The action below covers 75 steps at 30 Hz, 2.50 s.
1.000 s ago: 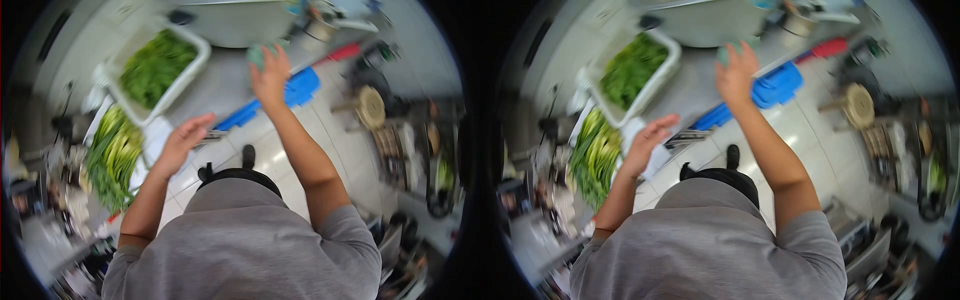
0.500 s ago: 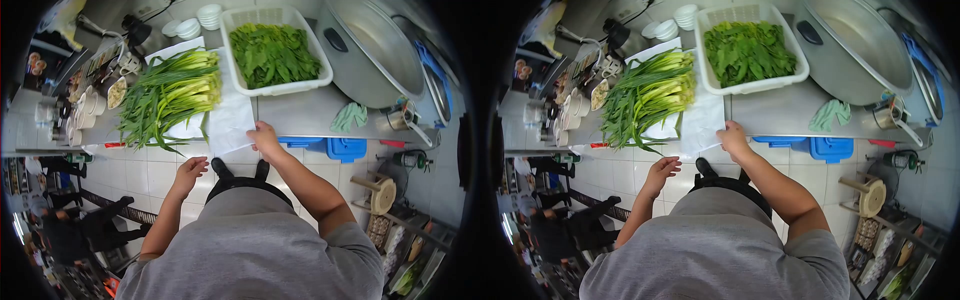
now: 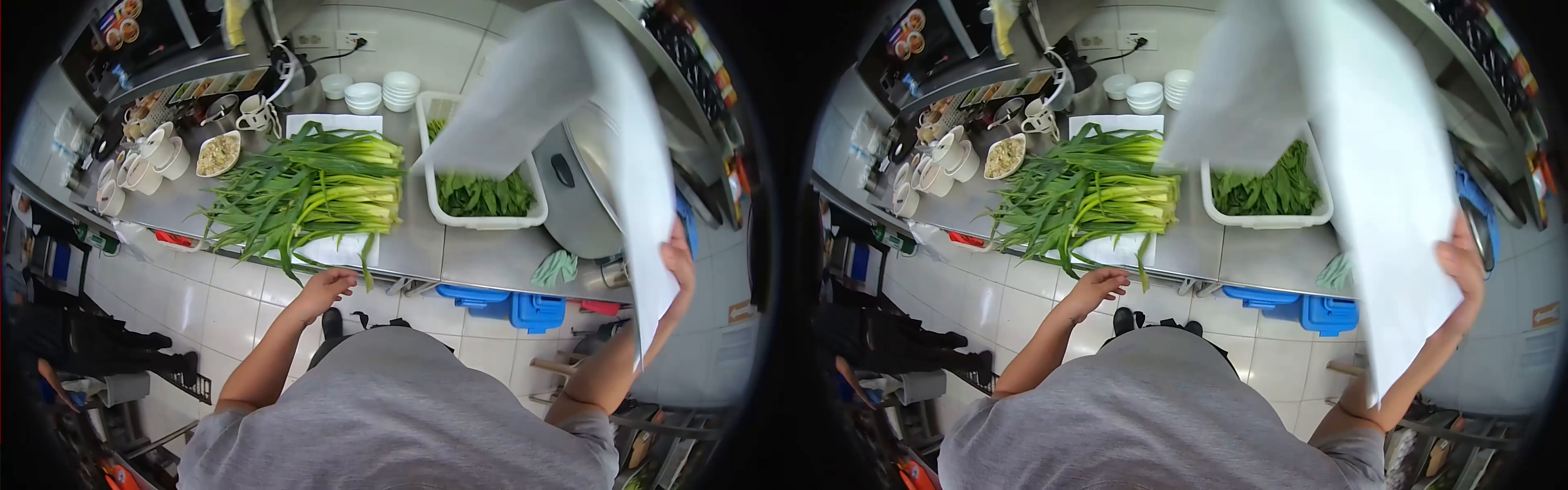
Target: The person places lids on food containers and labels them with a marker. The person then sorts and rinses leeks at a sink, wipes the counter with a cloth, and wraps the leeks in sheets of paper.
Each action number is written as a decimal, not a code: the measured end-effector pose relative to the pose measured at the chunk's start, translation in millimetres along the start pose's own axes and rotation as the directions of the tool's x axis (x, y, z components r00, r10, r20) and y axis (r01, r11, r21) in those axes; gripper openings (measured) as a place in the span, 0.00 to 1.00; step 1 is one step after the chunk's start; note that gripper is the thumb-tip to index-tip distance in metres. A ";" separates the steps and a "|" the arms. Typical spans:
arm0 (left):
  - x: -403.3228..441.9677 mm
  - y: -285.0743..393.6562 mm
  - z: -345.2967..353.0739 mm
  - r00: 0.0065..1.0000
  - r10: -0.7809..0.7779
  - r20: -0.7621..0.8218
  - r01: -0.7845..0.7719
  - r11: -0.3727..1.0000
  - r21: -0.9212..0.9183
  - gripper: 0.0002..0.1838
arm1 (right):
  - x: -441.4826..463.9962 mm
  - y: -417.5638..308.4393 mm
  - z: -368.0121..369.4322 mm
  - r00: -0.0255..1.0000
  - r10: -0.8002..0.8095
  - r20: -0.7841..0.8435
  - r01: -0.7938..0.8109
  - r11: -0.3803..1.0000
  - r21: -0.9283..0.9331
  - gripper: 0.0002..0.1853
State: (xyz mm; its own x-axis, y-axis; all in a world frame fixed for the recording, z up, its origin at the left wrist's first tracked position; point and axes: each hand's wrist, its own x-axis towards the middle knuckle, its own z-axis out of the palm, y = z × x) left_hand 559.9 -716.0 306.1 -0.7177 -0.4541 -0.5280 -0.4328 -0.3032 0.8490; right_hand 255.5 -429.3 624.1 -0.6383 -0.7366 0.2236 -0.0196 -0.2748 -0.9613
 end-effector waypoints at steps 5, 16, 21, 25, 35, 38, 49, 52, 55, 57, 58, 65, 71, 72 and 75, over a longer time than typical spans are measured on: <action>9.1 -6.4 -41.0 0.996 0.011 0.087 -0.021 0.993 0.115 0.19 | 35.5 22.6 -20.3 0.986 0.070 -0.153 -0.066 0.997 0.035 0.24; 14.6 -26.3 -116.3 0.986 0.049 0.161 -0.105 0.927 0.360 0.15 | 82.9 221.2 -53.1 0.793 -0.610 0.010 -0.290 -0.391 -0.874 0.13; 36.9 -27.6 -100.1 0.688 0.646 0.330 -0.553 0.173 0.815 0.19 | 6.8 343.2 164.9 0.889 0.041 0.456 0.402 0.408 -0.820 0.19; 66.3 -39.4 -114.3 0.685 0.655 0.318 -0.397 -0.030 0.917 0.22 | -5.2 395.5 221.4 0.753 0.217 0.622 0.533 0.353 -0.769 0.26; 43.5 -7.2 -136.6 0.649 0.713 0.265 -0.351 -0.028 0.936 0.11 | 17.1 418.6 198.7 0.773 -0.053 0.633 0.626 0.231 -0.745 0.11; 46.2 -20.8 -133.5 0.709 0.645 0.283 -0.223 -0.175 0.959 0.09 | 16.8 419.0 194.4 0.762 0.082 0.642 0.631 0.129 -0.765 0.05; 7.5 78.7 -127.5 0.661 0.727 0.188 -0.322 0.048 0.946 0.07 | 72.5 311.5 174.5 0.730 0.211 0.650 0.623 0.189 -0.760 0.06; 35.5 101.8 -143.5 0.610 0.768 0.198 -0.386 0.069 0.920 0.08 | 110.3 323.1 173.3 0.770 0.225 0.597 0.522 0.316 -0.792 0.05; 67.0 111.7 -163.6 0.833 0.553 0.028 -0.315 0.431 0.846 0.13 | 127.1 339.2 160.3 0.940 0.307 0.149 -0.152 0.768 -0.623 0.08; 80.1 115.5 -172.7 0.859 0.511 0.005 -0.288 0.475 0.831 0.13 | 112.3 360.5 136.6 0.971 0.218 0.102 -0.160 0.901 -0.404 0.09; 83.7 117.6 -176.1 0.886 0.464 -0.020 -0.251 0.514 0.820 0.14 | 99.8 367.2 129.3 0.989 0.142 0.035 -0.135 0.979 -0.151 0.11; 98.3 125.1 -188.2 0.923 0.382 0.041 -0.239 0.487 0.840 0.14 | 95.5 348.7 174.8 0.999 -0.042 0.025 0.049 0.786 -0.616 0.13; 128.5 119.1 -206.8 0.961 0.273 0.049 -0.223 0.658 0.719 0.14 | 162.3 382.6 230.8 0.956 0.042 0.290 0.256 0.364 -0.895 0.10; 132.6 118.7 -209.4 0.970 0.237 0.053 -0.213 0.729 0.651 0.13 | 165.6 383.2 232.1 0.955 0.041 0.293 0.259 0.364 -0.894 0.10; 140.2 119.9 -215.6 0.984 0.167 0.061 -0.171 0.794 0.583 0.12 | 166.8 372.4 237.0 0.884 0.169 0.435 0.343 0.395 -0.852 0.14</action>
State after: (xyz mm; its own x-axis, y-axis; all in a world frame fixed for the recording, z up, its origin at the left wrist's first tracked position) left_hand 525.0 -996.7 329.4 -0.8117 -0.4464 -0.3766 -0.5394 0.3255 0.7766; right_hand 324.1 -801.0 341.6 -0.2332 -0.9668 0.1048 -0.8826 0.1652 -0.4402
